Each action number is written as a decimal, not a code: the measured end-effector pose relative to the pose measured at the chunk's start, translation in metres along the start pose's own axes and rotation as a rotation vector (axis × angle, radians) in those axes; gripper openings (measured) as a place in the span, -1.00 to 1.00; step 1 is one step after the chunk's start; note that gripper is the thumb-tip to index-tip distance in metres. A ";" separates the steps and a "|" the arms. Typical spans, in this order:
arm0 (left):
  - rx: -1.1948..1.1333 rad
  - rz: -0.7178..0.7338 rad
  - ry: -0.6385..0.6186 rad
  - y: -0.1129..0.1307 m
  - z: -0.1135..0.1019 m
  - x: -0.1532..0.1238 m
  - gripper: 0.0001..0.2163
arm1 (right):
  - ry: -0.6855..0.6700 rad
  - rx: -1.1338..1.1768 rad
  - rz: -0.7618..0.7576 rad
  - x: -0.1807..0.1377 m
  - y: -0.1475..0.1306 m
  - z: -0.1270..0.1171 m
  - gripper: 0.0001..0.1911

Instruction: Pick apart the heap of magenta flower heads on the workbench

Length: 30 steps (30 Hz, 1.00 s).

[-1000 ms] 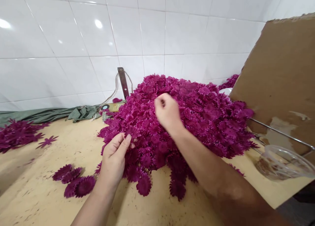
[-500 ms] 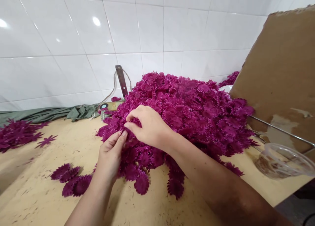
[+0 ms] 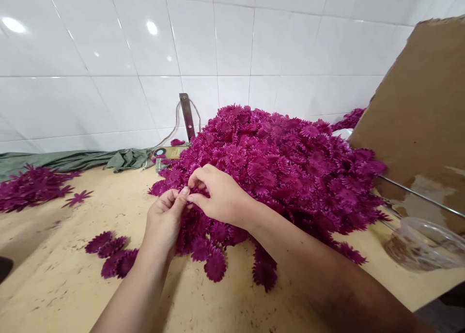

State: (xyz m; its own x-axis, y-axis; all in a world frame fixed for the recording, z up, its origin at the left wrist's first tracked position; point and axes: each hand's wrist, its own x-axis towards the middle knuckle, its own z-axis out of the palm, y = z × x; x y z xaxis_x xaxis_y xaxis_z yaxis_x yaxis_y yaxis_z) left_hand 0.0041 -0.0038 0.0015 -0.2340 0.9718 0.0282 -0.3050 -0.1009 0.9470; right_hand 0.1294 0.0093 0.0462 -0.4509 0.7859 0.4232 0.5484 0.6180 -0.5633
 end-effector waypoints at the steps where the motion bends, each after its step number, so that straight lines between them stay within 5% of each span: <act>1: -0.008 -0.019 -0.022 0.000 0.000 0.000 -0.59 | -0.025 0.050 -0.002 0.000 0.001 0.001 -0.95; 5: -0.006 -0.006 -0.055 0.000 0.002 -0.003 -0.62 | 0.036 0.162 0.052 0.004 0.004 0.005 -0.88; 11: 0.128 0.248 0.043 -0.001 0.014 -0.011 -0.63 | 0.165 0.319 0.290 0.014 0.009 -0.008 -0.88; 16: 0.107 0.285 0.161 -0.002 0.007 -0.008 -0.63 | 0.738 0.137 0.458 0.007 0.048 -0.075 -0.86; 18: 0.056 0.200 0.155 -0.004 0.005 -0.005 -0.61 | 0.832 0.111 0.442 0.003 0.058 -0.096 -0.85; 21: 0.064 0.100 0.070 -0.005 0.007 -0.005 -0.59 | 0.752 -0.015 0.377 0.001 0.050 -0.098 -0.75; 30: 0.046 0.084 -0.004 -0.002 0.003 -0.004 -0.60 | 0.111 -0.017 -0.057 -0.002 -0.016 -0.030 -0.88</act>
State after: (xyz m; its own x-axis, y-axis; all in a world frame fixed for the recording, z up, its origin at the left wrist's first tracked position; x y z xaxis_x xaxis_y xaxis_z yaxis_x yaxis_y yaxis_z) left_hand 0.0084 -0.0073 0.0007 -0.2534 0.9612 0.1092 -0.2421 -0.1723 0.9548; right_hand 0.1429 -0.0014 0.0753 -0.4014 0.7465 0.5307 0.5365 0.6613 -0.5243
